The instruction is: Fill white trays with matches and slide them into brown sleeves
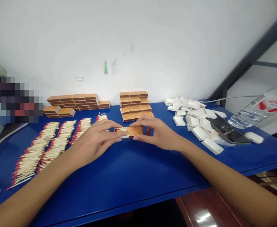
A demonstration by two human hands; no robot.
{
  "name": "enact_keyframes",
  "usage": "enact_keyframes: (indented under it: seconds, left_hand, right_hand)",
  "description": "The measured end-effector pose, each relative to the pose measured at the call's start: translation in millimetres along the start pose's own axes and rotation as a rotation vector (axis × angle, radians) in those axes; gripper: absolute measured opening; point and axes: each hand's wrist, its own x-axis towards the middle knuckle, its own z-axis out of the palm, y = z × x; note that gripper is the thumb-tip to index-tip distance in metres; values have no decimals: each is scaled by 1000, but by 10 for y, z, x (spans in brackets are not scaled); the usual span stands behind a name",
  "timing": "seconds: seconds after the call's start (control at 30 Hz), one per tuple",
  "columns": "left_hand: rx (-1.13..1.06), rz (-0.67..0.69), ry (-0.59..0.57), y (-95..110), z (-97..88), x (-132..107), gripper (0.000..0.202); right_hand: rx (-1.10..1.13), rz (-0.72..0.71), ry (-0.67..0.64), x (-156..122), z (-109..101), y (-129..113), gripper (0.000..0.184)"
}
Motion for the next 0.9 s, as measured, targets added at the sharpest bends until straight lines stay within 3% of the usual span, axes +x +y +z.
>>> enact_keyframes:
  seconds: [0.4,0.7,0.9]
  left_hand:
    - [12,-26,32,-14,34,-38,32]
    - [-28,-57,-33,-9,3,-58,42]
    - [-45,-56,-6,-16,8,-60,43]
  right_hand:
    - [-50,-28,6,-19,-31,-28,36]
    - [6,32,-10,-28,-29,-82,35]
    - [236,120,-6,-33,-3,-79,36]
